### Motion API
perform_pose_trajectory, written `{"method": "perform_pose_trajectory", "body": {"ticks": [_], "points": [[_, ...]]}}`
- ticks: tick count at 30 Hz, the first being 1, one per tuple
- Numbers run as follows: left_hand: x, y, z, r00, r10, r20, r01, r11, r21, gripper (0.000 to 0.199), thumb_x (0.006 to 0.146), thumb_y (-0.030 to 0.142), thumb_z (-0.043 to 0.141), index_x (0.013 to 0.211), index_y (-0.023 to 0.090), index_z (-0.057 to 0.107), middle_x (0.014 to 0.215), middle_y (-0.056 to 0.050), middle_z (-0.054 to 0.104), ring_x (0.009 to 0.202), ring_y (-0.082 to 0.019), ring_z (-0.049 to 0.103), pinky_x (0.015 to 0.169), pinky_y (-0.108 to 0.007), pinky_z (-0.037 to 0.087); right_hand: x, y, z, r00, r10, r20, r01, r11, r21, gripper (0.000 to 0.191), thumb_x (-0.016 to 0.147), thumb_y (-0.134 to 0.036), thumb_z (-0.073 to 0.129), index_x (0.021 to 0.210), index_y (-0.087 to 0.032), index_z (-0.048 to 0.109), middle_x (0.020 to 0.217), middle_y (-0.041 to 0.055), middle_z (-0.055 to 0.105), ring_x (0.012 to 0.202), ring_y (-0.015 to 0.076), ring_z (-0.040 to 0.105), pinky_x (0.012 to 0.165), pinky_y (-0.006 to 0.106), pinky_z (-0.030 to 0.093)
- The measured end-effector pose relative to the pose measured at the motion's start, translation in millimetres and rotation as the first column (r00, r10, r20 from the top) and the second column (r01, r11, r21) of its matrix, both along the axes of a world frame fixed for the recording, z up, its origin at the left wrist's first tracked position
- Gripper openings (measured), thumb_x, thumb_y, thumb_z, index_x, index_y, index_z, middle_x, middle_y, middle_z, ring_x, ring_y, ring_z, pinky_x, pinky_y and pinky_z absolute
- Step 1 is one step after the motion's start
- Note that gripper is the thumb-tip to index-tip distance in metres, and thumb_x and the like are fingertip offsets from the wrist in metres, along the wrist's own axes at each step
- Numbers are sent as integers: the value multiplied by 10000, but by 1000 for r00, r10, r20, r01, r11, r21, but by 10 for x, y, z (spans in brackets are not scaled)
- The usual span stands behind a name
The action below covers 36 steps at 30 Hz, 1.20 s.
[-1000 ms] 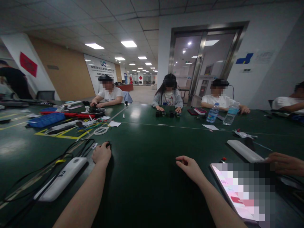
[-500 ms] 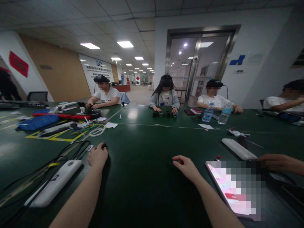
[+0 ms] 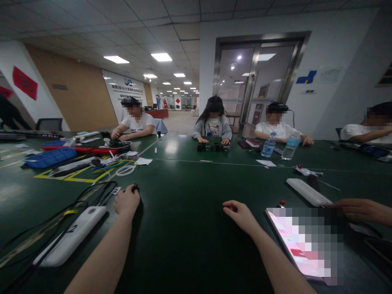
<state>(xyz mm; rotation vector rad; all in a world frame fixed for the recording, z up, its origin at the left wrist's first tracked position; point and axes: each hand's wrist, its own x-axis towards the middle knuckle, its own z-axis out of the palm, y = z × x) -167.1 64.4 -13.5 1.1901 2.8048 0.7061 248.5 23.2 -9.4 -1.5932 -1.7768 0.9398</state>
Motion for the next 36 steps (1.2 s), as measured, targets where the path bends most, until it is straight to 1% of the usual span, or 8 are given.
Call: {"method": "perform_pose_trajectory", "body": {"ticks": [10,20,26,33,36], "points": [[-8,21,-21,1000,18,-10,-18,999,27,401,841,388,380,1176,291,578,1211,-141,536,1112,-335,492,862,-468,405,-26,-17,66,999,7,34,-6,1000,-29,323,798,-342,524,1051,-174,635,793,38,586,722,178,553,674,306,427],[-12,26,-21,1000,14,-8,-14,1000,20,402,836,385,381,1176,300,578,1202,-140,539,1104,-341,498,851,-469,408,-8,0,17,999,1,35,0,1000,-23,308,795,-347,537,1051,-208,637,811,32,600,741,178,561,683,308,434],[-19,30,-21,1000,24,-12,-23,999,24,396,826,384,402,1173,303,576,1180,-134,555,1093,-339,509,843,-474,412,5,7,-2,1000,4,25,-4,1000,-27,317,792,-358,540,1053,-205,636,818,34,596,743,179,562,688,311,437],[10,4,13,1000,6,-7,-6,1000,-23,421,850,378,349,1212,301,550,1221,-140,531,1123,-335,490,860,-454,405,-22,-11,55,999,5,32,-4,1000,-30,316,799,-325,528,1058,-179,631,801,34,594,743,176,561,684,299,431],[15,0,17,1000,13,-12,-13,1000,-4,411,846,374,359,1197,291,557,1208,-146,540,1113,-338,497,852,-457,409,-27,-16,70,1000,4,30,-3,999,-36,316,795,-324,533,1061,-184,632,804,33,595,737,174,558,677,295,430]]}}
